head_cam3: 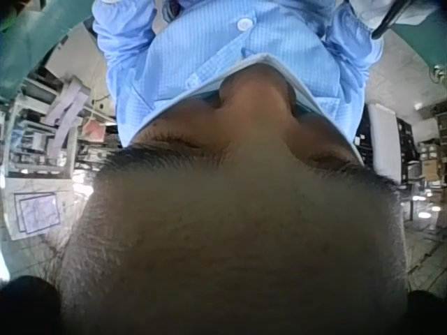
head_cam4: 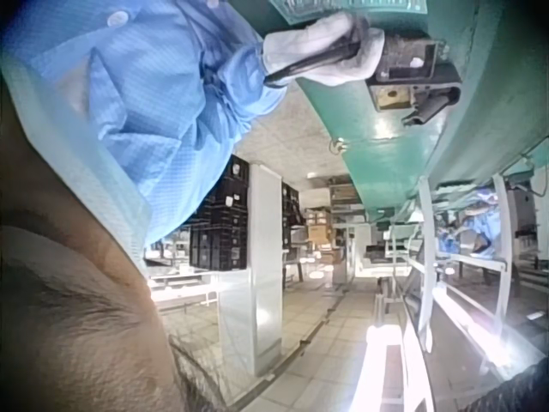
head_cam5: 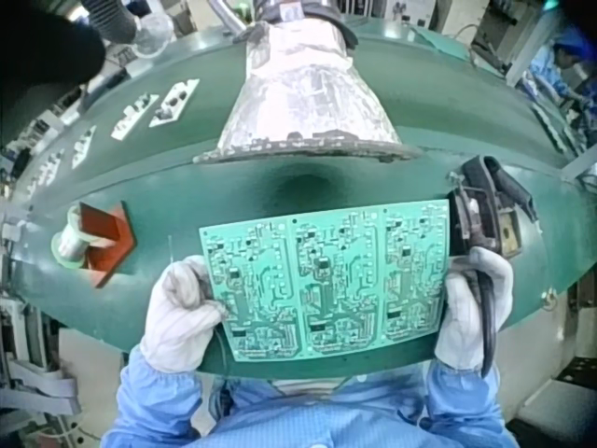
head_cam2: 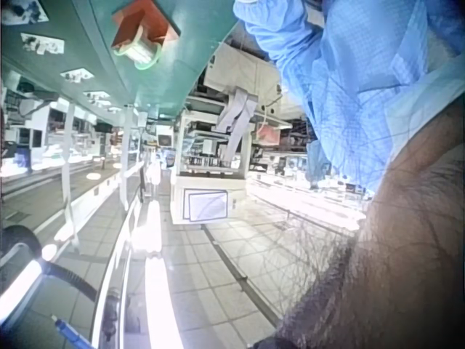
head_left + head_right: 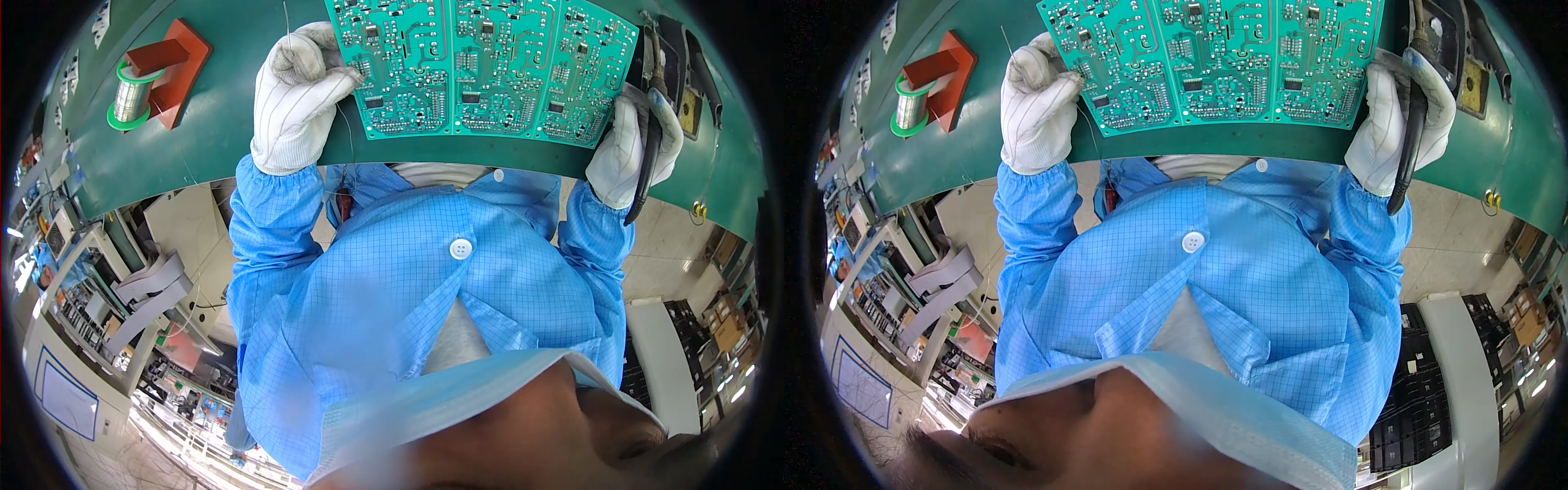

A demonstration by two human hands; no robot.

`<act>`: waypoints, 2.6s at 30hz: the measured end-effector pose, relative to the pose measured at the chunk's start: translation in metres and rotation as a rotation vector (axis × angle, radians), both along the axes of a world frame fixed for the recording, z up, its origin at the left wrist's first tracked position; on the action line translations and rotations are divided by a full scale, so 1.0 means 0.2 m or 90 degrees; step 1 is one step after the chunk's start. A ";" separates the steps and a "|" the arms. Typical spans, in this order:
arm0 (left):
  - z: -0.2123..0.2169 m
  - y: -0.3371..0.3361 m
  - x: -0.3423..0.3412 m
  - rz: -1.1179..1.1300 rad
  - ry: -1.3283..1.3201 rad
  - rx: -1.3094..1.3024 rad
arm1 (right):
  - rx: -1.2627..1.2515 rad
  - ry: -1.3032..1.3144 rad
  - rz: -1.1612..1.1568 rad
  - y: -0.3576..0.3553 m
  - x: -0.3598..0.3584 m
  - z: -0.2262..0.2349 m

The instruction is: Soldering electronic components onto a printed circuit board.

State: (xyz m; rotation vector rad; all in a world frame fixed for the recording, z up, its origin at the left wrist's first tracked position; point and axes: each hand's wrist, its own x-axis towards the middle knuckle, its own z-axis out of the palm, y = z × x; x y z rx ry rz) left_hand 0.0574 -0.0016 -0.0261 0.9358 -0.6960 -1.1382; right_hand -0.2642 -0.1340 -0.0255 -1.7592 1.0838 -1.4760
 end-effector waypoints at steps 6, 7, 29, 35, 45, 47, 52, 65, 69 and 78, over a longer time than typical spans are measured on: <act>0.01 0.01 0.00 0.006 0.013 0.008 | -0.002 0.012 0.001 0.00 0.01 0.00; 0.02 0.01 -0.01 0.006 0.015 0.008 | -0.003 0.011 0.001 0.00 0.01 0.00; 0.05 0.00 -0.02 0.010 -0.019 0.039 | 0.034 -0.077 -0.021 0.01 0.03 0.00; 0.04 0.00 -0.01 0.004 -0.030 0.038 | 0.060 -0.030 -0.011 0.02 0.01 0.02; 0.08 -0.01 -0.03 -0.014 -0.027 0.036 | 0.004 0.009 -0.022 0.01 0.04 0.05; 0.06 0.00 -0.02 -0.019 -0.030 0.010 | -0.013 0.004 0.005 0.00 0.04 0.05; 0.05 0.00 0.00 -0.035 -0.072 0.017 | -0.007 0.054 0.026 0.00 0.01 0.03; 0.03 0.01 0.02 -0.044 -0.129 0.002 | 0.006 0.094 -0.029 0.01 0.02 0.03; 0.06 0.01 0.00 -0.035 -0.115 0.016 | 0.009 0.126 -0.026 0.00 0.01 0.02; 0.06 0.01 -0.01 -0.039 -0.049 0.025 | 0.055 -0.012 0.000 0.00 0.02 0.02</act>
